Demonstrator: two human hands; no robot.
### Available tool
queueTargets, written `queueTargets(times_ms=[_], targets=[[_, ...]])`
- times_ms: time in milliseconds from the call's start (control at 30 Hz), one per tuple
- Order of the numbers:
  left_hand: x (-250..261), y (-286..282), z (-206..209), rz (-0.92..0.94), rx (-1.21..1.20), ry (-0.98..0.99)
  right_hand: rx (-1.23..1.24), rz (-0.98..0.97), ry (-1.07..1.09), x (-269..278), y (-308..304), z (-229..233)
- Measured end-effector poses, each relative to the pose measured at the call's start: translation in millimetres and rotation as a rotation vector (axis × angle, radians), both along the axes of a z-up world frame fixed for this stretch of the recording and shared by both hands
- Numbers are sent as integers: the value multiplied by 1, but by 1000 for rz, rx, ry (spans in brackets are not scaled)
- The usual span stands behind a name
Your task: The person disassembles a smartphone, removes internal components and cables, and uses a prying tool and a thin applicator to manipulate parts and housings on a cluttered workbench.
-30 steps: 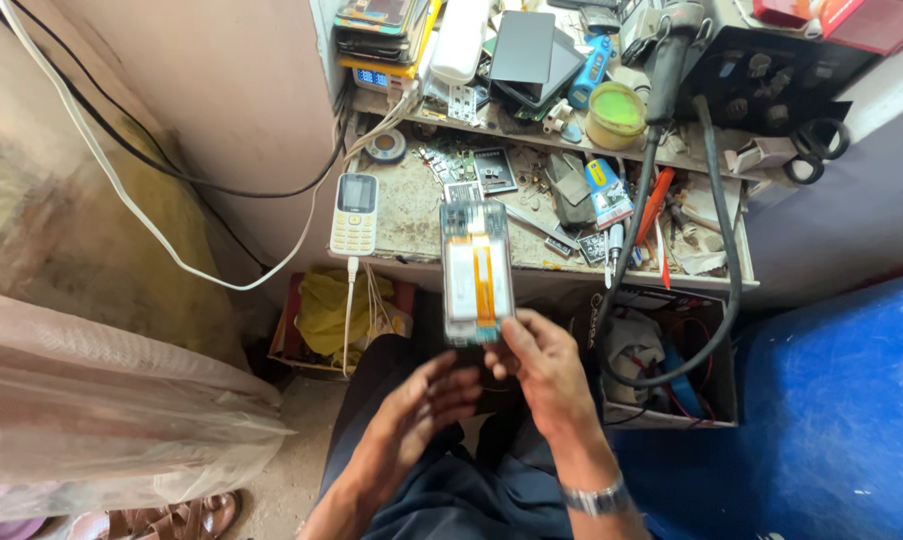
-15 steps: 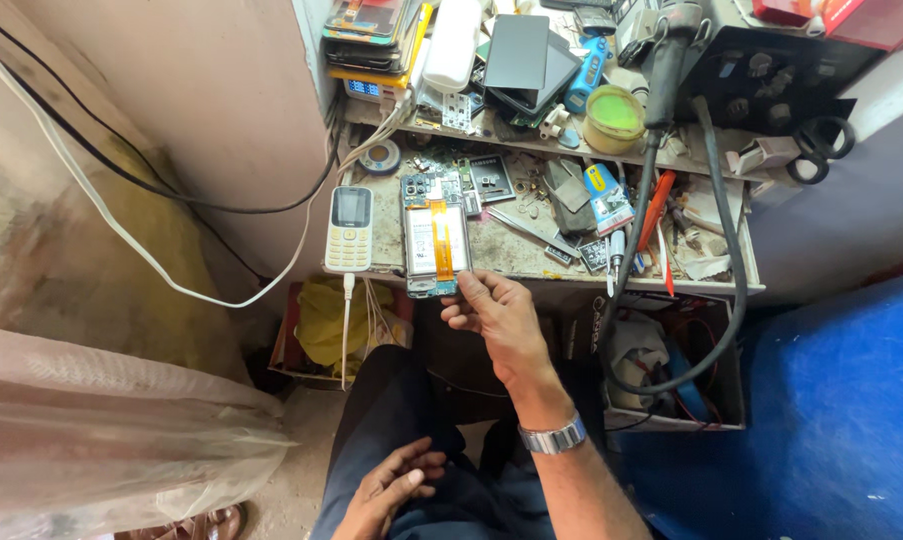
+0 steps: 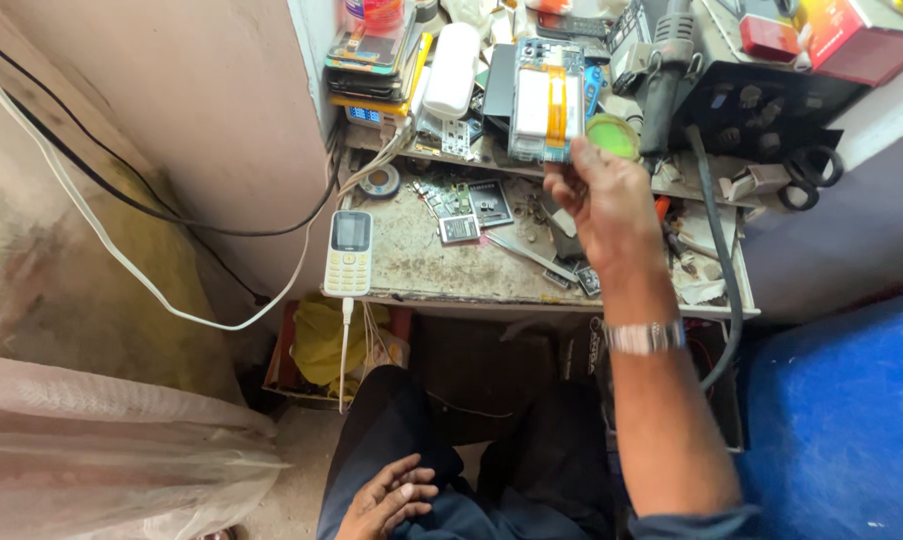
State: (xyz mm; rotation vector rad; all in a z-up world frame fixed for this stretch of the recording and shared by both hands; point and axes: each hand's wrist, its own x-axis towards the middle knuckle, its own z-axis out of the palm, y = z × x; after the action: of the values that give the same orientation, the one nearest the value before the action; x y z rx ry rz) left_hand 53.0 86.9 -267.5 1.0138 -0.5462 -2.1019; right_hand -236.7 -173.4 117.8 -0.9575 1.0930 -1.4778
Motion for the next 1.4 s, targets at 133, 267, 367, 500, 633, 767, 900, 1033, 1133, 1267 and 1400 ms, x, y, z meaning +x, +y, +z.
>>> queueTargets(times_ms=[133, 267, 367, 500, 633, 767, 900, 1033, 1133, 1267, 1400], targets=[[0, -3, -17, -29, -31, 73, 29, 8, -140, -11, -57, -14], [-1, -3, -23, -13, -40, 18, -8, -4, -157, -24, -67, -11], [-9, -2, -7, 3, -126, -197, -51, -24, -156, -34, -45, 4], [-11, -33, 68, -155, -256, -298, -138, -12, -126, -42, 21, 7], [-24, -92, 221, 32, -779, -545, -78, -97, -105, -46, 100, -30], [-53, -150, 319, 123, -1049, -720, 82, -44, -117, -48, 155, -82], [-91, -163, 339, -11, -859, -471, 131, 24, -123, -38, 186, -120], [-109, -143, 311, -76, -682, -250, 113, 102, -172, -27, 195, -139], [-110, -139, 292, -26, -537, -28, 123, 147, -167, -17, 194, -143], [-99, -136, 289, 19, -463, 18, 155, 186, -144, -6, 193, -143], [-90, -133, 294, 31, -474, 35, 160, 231, -143, 0, 193, -142]])
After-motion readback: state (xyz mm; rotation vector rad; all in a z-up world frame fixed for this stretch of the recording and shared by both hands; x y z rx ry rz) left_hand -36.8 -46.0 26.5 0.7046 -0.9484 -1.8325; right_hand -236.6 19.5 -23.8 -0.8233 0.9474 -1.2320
